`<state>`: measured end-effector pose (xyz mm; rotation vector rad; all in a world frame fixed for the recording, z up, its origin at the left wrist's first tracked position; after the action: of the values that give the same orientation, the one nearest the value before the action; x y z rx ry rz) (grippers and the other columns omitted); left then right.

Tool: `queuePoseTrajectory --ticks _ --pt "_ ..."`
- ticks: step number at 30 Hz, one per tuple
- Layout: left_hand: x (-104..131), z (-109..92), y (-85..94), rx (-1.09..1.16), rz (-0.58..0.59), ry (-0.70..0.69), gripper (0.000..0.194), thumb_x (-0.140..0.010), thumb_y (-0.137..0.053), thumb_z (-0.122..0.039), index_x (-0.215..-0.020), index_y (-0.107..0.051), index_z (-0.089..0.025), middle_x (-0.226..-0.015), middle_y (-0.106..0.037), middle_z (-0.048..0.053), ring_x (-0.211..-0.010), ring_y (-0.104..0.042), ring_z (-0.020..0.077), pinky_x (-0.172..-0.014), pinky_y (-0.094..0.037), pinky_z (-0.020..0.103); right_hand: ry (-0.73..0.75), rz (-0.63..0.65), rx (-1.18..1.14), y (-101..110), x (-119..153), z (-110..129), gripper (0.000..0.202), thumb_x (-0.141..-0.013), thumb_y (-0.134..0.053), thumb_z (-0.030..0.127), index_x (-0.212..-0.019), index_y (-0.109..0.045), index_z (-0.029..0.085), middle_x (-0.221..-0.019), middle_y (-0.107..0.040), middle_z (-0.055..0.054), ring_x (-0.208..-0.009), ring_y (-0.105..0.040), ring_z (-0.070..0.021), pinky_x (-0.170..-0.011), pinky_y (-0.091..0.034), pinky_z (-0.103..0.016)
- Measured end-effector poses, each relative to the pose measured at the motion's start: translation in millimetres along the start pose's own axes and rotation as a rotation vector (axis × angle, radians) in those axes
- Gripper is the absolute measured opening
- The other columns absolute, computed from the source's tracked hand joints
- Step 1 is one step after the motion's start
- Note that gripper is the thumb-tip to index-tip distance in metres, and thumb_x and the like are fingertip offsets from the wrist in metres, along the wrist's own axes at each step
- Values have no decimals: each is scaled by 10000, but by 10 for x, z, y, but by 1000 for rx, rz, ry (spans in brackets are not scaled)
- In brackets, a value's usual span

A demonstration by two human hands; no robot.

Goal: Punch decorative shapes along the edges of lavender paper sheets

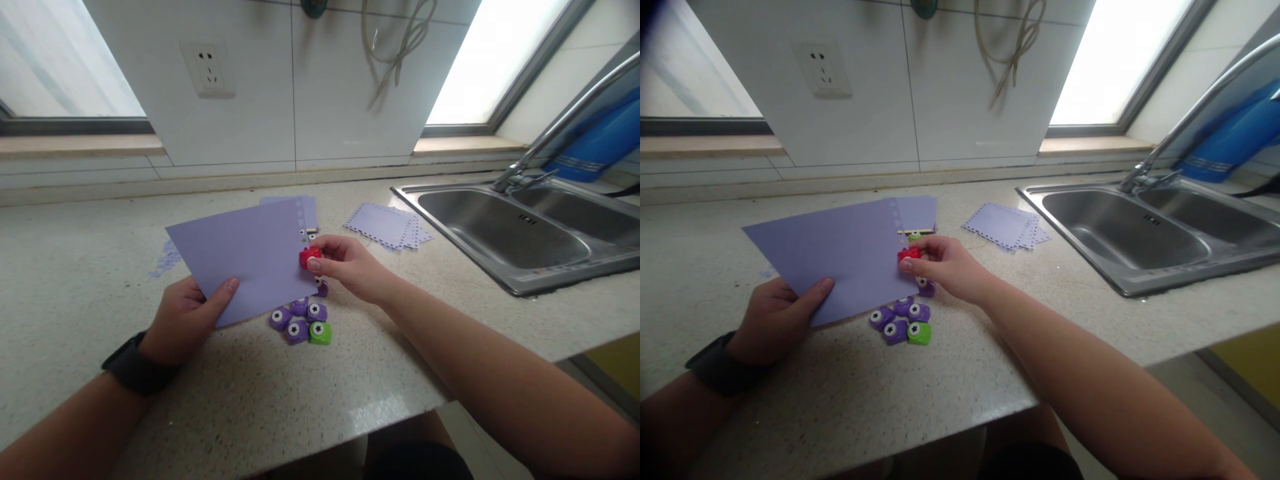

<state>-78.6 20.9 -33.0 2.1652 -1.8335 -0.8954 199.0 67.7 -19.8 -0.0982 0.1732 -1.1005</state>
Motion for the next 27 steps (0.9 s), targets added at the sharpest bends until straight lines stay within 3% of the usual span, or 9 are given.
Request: queuePoseTrajectory --ticks 27 --pt "8 -37 17 -47 -18 -40 137 -792 -736 -387 -817 -809 -273 -863 -859 18 -777 -826 296 -717 -695 367 1 8 29 -5 13 23 310 -763 -919 353 -954 -743 183 -843 -710 -7 -754 -634 -131 -699 -540 -290"
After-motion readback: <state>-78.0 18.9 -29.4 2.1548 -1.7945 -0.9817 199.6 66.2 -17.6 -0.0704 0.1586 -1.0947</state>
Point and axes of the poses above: each hand's wrist, its own x-axis away from the middle knuckle, its own y-axis out of the back of the hand, z = x × y, the point moved 2 cm from there along -x, towards the middle knuckle
